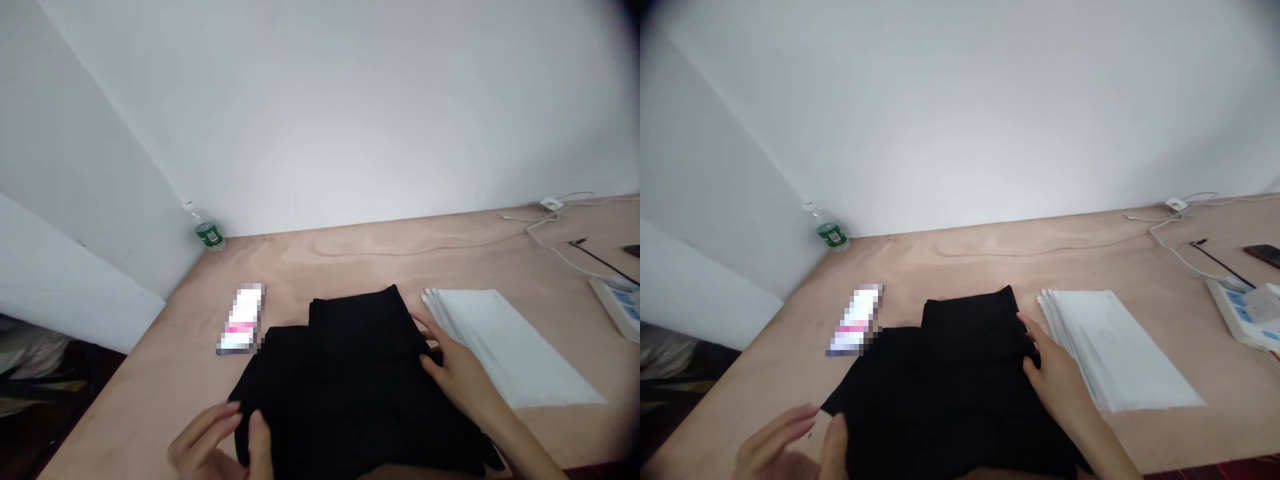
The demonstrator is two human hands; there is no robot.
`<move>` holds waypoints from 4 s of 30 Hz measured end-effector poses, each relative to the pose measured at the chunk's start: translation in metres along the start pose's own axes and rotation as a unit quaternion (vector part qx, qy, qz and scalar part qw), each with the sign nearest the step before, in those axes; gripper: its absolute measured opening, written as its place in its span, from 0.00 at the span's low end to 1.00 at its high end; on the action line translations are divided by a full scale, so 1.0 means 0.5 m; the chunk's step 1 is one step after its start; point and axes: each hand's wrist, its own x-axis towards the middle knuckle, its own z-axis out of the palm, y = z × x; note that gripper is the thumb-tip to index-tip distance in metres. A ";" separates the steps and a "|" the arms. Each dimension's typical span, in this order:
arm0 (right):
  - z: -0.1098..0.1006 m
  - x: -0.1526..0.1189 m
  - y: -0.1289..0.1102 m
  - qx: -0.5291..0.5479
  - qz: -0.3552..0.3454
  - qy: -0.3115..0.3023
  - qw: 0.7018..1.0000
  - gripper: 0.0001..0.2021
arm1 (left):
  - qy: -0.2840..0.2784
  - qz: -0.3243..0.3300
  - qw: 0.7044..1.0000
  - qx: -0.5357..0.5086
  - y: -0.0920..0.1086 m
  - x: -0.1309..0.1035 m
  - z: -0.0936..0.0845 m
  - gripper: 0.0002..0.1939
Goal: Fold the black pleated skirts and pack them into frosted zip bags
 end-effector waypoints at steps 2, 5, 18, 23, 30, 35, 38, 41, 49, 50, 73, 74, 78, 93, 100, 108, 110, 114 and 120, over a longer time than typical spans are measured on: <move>0.004 0.011 0.003 -0.078 -0.036 0.026 0.996 0.26 | -0.157 0.070 0.985 0.007 0.006 0.035 0.031 0.10; 0.003 0.043 -0.001 -0.114 -0.068 0.052 0.990 0.12 | -0.414 0.070 0.907 0.009 -0.003 0.083 0.091 0.15; 0.012 0.171 0.007 -0.035 -0.005 0.050 0.998 0.14 | -0.537 -0.026 0.842 0.036 -0.029 0.114 0.201 0.21; 0.006 0.185 -0.002 -0.039 -0.008 0.076 0.996 0.15 | -0.508 -0.056 0.855 0.091 -0.042 0.130 0.247 0.12; 0.011 0.188 -0.009 -0.081 -0.017 0.107 0.991 0.16 | -0.487 -0.047 0.856 0.167 -0.032 0.140 0.267 0.17; -0.048 0.106 0.006 -0.101 -0.008 0.050 0.994 0.13 | -0.527 -0.014 0.838 0.140 -0.026 0.156 0.164 0.11; -0.077 0.059 0.015 -0.104 0.032 -0.043 0.993 0.13 | -0.562 -0.007 0.817 0.127 -0.037 0.157 0.113 0.12; -0.082 0.039 0.016 -0.056 0.043 -0.067 0.995 0.11 | -0.564 0.000 0.817 0.119 -0.044 0.153 0.098 0.11; -0.144 -0.053 0.025 0.098 -0.039 -0.205 0.973 0.05 | -0.578 0.049 0.815 0.007 -0.064 0.143 -0.041 0.11; -0.150 -0.064 0.023 0.092 -0.046 -0.196 0.975 0.07 | -0.562 0.066 0.824 0.005 -0.069 0.142 -0.065 0.13; 0.153 0.090 -0.164 -0.305 -0.145 -0.022 0.941 0.24 | -0.534 0.220 0.790 0.204 0.085 0.042 0.250 0.27; 0.167 0.110 -0.158 -0.306 -0.141 -0.018 0.941 0.24 | -0.532 0.213 0.792 0.209 0.075 0.038 0.274 0.26; 0.200 0.147 -0.099 -0.312 -0.136 0.004 0.940 0.26 | -0.518 0.184 0.807 0.215 0.014 0.014 0.316 0.24; 0.170 0.179 -0.008 -0.359 -0.043 0.130 0.923 0.38 | -0.542 0.115 0.815 0.168 -0.112 0.048 0.293 0.28; 0.171 0.183 0.000 -0.352 -0.035 0.122 0.927 0.38 | -0.548 0.102 0.813 0.166 -0.122 0.048 0.294 0.29; 0.162 0.187 0.008 -0.344 -0.033 0.107 0.932 0.37 | -0.557 0.090 0.809 0.167 -0.123 0.051 0.293 0.30; 0.161 0.187 0.009 -0.343 -0.033 0.106 0.933 0.37 | -0.558 0.087 0.808 0.168 -0.122 0.052 0.292 0.30; 0.160 0.188 0.010 -0.343 -0.032 0.106 0.933 0.37 | -0.559 0.081 0.807 0.170 -0.119 0.055 0.290 0.30; 0.159 0.189 0.011 -0.347 -0.029 0.111 0.931 0.36 | -0.559 0.078 0.809 0.167 -0.118 0.058 0.290 0.30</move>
